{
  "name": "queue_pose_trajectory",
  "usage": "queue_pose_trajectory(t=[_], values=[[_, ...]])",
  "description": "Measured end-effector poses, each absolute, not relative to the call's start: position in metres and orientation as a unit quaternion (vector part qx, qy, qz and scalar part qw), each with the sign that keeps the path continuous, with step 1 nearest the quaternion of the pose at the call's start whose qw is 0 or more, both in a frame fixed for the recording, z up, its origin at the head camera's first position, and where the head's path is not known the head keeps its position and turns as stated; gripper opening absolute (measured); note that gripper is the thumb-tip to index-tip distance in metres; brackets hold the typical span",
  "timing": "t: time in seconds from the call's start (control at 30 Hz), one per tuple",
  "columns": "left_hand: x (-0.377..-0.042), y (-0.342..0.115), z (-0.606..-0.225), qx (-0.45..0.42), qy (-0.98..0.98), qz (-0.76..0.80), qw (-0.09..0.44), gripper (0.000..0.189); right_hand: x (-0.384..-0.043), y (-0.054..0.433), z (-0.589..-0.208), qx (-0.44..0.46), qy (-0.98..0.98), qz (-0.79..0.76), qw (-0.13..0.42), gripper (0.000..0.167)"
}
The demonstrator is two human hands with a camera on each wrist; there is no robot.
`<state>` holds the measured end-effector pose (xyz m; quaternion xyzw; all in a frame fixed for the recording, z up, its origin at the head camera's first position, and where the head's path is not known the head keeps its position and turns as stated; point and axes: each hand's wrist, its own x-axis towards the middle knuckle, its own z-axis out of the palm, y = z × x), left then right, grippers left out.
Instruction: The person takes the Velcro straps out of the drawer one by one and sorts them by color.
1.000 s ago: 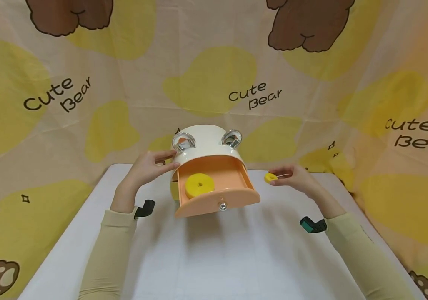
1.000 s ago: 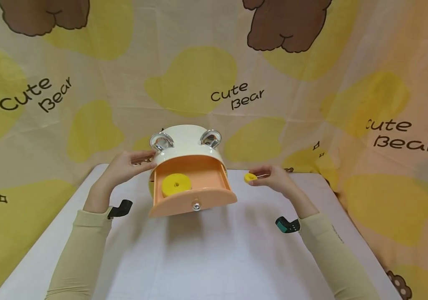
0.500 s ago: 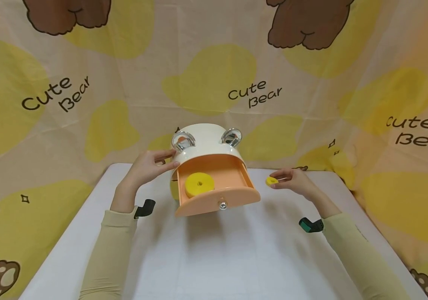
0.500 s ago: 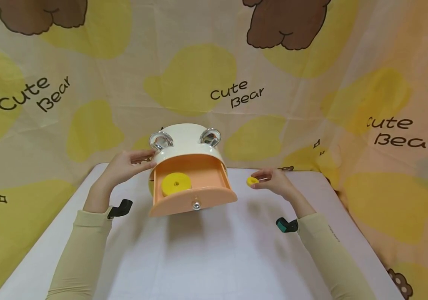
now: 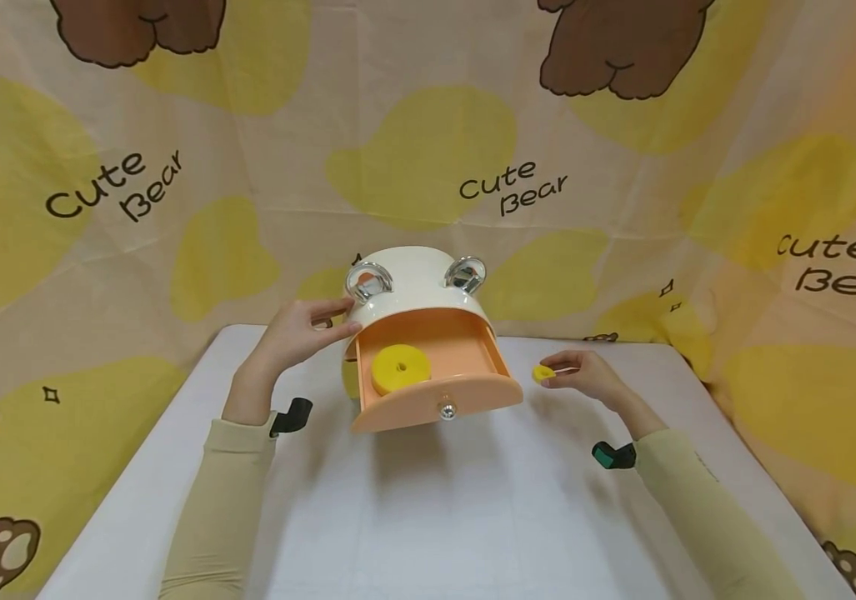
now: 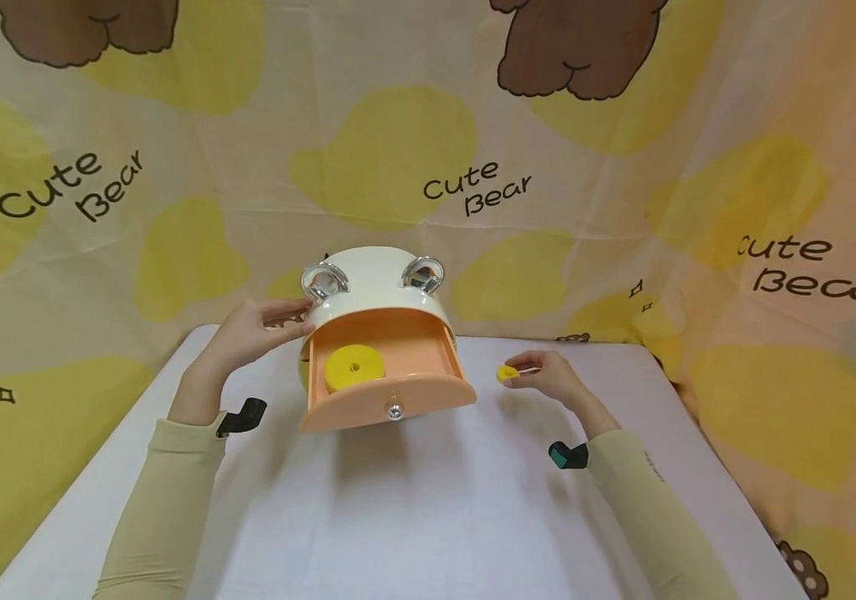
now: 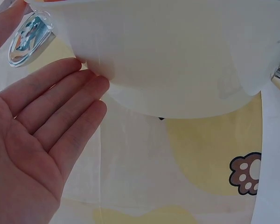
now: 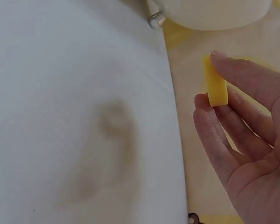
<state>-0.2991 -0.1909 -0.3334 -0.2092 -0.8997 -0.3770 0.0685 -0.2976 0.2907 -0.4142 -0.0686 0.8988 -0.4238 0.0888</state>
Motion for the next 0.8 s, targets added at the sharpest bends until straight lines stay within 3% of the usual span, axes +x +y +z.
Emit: queue_pose_trajectory(t=[0.8], values=[[-0.296,-0.191,-0.331,-0.217,-0.896,-0.381,0.077,0.061,-0.314,0.303,-0.46,-0.005,0.908,-0.412,0.07,0.049]])
